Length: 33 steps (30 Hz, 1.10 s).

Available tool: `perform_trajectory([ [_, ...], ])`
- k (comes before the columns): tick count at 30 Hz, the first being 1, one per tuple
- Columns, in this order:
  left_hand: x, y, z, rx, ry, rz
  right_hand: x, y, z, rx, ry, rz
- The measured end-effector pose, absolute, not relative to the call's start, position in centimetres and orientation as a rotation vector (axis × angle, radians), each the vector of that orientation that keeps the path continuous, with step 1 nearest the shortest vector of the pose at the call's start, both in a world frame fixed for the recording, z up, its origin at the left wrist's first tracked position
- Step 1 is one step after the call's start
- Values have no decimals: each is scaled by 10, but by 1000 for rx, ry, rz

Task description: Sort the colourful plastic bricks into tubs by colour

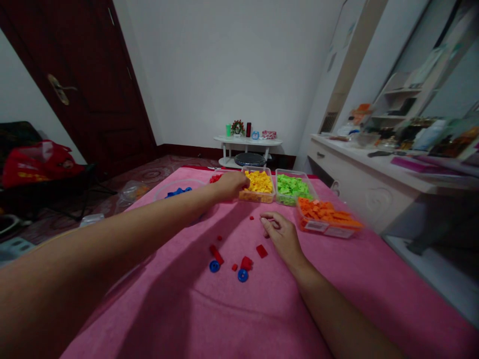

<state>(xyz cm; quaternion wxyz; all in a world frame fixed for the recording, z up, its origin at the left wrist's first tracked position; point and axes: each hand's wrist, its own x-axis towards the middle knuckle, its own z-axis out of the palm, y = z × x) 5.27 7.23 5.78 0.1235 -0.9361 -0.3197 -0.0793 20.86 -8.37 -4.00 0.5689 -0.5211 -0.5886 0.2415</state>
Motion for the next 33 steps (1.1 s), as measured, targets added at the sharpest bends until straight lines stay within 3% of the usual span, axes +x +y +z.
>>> perform_trajectory([
  [7,36,74,77,-2584,-1260,-379,208,-85,-38,-1228,-1365,593],
  [16,10,-18,54,-3117,-972,630,208,-83,-39,-1241,-1390,569],
  [24,-19,-7,20,-3394,-731,360,209,-83,-41,-1245,-1423,572],
  [33,-39,-29,31,-3458,-687,199,210,-81,-44,-1236,-1437,584],
])
